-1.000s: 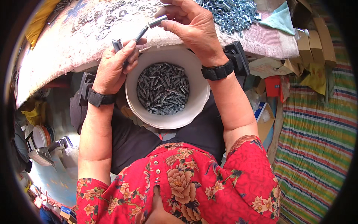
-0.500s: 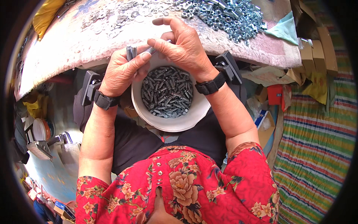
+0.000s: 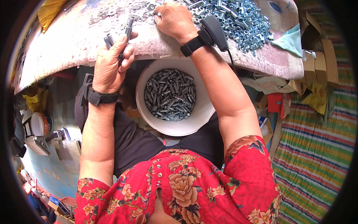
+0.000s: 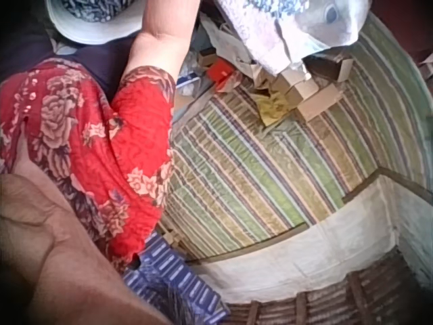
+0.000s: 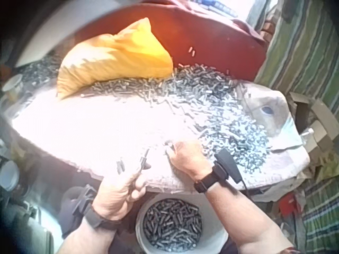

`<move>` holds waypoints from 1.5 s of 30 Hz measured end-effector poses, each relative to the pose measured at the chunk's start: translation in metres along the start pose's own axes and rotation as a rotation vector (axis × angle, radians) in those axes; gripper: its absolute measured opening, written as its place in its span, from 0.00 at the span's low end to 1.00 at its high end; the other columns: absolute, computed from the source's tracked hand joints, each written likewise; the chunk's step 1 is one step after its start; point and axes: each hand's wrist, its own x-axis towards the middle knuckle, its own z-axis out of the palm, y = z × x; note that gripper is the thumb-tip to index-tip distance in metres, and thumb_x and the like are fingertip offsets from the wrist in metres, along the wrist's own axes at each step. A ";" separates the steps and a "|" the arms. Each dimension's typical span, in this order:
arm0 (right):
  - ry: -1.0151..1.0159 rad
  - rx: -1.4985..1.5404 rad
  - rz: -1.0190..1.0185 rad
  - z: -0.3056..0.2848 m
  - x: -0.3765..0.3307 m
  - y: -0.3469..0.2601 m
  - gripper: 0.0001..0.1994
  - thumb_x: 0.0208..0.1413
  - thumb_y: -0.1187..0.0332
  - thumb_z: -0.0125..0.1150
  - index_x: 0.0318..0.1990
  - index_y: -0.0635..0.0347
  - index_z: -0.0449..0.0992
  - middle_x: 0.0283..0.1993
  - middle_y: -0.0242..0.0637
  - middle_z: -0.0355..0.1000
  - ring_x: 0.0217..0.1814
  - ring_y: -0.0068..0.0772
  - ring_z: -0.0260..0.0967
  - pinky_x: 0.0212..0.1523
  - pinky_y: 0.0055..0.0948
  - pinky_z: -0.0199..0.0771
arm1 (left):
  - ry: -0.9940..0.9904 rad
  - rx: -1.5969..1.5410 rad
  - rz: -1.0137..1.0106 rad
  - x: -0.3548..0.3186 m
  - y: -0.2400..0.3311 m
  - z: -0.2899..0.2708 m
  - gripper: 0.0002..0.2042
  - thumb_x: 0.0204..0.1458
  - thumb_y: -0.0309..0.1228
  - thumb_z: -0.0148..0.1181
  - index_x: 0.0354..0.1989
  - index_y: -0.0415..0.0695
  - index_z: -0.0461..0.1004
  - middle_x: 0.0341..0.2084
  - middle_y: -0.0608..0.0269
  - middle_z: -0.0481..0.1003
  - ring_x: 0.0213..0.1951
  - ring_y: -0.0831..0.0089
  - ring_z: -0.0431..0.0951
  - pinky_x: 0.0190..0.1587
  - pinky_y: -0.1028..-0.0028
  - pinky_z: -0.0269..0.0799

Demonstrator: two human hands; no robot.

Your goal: Assembling metal bolts by threading washers and nuts onto them.

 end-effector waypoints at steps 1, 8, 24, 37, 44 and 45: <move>0.028 -0.012 -0.008 0.005 -0.001 0.003 0.10 0.46 0.64 0.57 0.27 0.64 0.75 0.23 0.50 0.71 0.25 0.52 0.69 0.28 0.41 0.70 | 0.018 -0.007 0.005 0.001 -0.001 0.002 0.11 0.55 0.29 0.52 0.40 0.32 0.69 0.18 0.66 0.66 0.14 0.86 0.59 0.12 0.89 0.51; 0.310 0.018 -0.161 0.006 0.005 0.013 0.08 0.45 0.69 0.54 0.30 0.64 0.74 0.28 0.51 0.70 0.29 0.55 0.68 0.31 0.42 0.70 | 0.045 0.000 0.001 0.001 0.000 0.001 0.13 0.56 0.32 0.52 0.42 0.33 0.69 0.16 0.69 0.65 0.14 0.86 0.58 0.12 0.89 0.48; 0.060 -0.160 -0.060 -0.007 -0.001 -0.001 0.08 0.46 0.67 0.54 0.28 0.62 0.74 0.25 0.47 0.71 0.25 0.47 0.69 0.26 0.38 0.70 | -0.027 -0.061 -0.027 -0.001 -0.003 -0.003 0.10 0.55 0.32 0.53 0.38 0.36 0.73 0.16 0.70 0.68 0.16 0.85 0.65 0.15 0.89 0.56; 0.215 0.601 0.286 -0.026 -0.008 -0.004 0.10 0.45 0.73 0.53 0.37 0.62 0.74 0.26 0.50 0.70 0.25 0.48 0.69 0.26 0.36 0.68 | -0.044 -0.025 -0.049 -0.002 -0.004 0.003 0.11 0.55 0.28 0.51 0.42 0.33 0.70 0.28 0.65 0.71 0.22 0.87 0.62 0.16 0.88 0.55; 0.008 1.226 0.351 -0.058 -0.055 -0.039 0.08 0.57 0.75 0.51 0.40 0.67 0.75 0.21 0.25 0.65 0.19 0.10 0.57 0.18 0.12 0.55 | -0.237 0.100 -0.072 -0.001 -0.017 0.009 0.10 0.54 0.29 0.54 0.41 0.35 0.72 0.20 0.71 0.67 0.19 0.86 0.59 0.19 0.86 0.53; 0.000 1.254 0.350 -0.062 -0.057 -0.038 0.09 0.57 0.74 0.51 0.41 0.67 0.75 0.20 0.25 0.64 0.18 0.11 0.55 0.17 0.12 0.53 | -0.236 0.135 -0.063 -0.003 -0.016 0.015 0.10 0.54 0.29 0.54 0.42 0.37 0.72 0.17 0.74 0.63 0.18 0.86 0.58 0.20 0.85 0.52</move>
